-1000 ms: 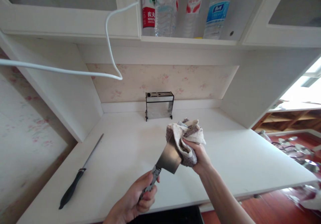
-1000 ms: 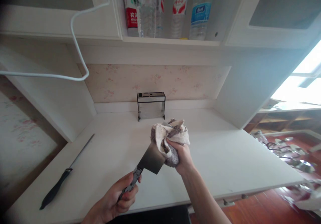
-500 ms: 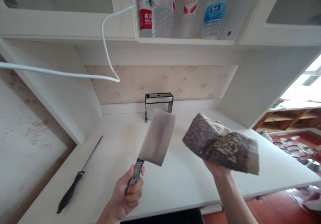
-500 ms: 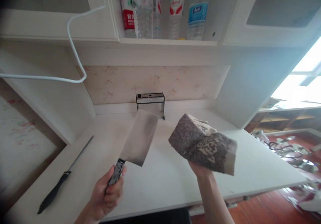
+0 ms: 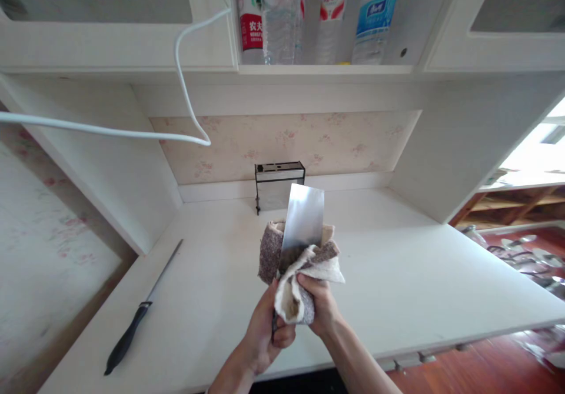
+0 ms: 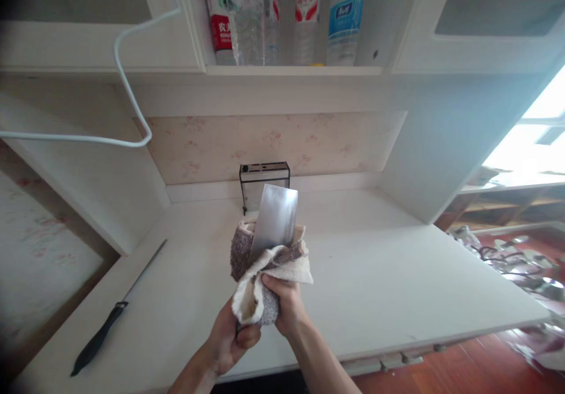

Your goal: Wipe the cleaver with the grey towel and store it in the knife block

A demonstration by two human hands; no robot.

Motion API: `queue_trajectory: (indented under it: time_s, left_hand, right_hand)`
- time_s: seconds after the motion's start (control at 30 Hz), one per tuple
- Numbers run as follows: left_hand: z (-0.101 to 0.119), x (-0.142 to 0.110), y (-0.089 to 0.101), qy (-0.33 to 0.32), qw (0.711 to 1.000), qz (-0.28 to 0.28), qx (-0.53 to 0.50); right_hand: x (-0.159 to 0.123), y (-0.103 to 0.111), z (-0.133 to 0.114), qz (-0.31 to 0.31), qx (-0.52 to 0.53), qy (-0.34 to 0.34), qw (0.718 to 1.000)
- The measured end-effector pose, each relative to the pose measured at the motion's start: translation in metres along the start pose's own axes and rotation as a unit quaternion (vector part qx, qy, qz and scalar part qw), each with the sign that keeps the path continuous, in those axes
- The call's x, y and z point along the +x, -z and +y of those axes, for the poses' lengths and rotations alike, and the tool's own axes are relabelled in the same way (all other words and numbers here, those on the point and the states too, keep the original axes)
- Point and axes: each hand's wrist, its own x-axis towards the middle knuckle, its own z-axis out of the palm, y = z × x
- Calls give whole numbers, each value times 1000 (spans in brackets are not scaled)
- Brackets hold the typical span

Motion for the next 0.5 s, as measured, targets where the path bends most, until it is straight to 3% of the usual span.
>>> queue_trajectory:
  time_s: [0.2, 0.37, 0.5]
  left_hand:
    - [5, -7, 4, 10, 996, 53, 75]
    - [20, -15, 10, 24, 994, 7, 106]
    - [26, -21, 18, 30, 993, -15, 112]
  right_hand:
    - [0, -14, -8, 47, 55, -52, 996]
    - [13, -1, -18, 34, 54, -76, 995]
    - [19, 6, -28, 18, 31, -57, 998]
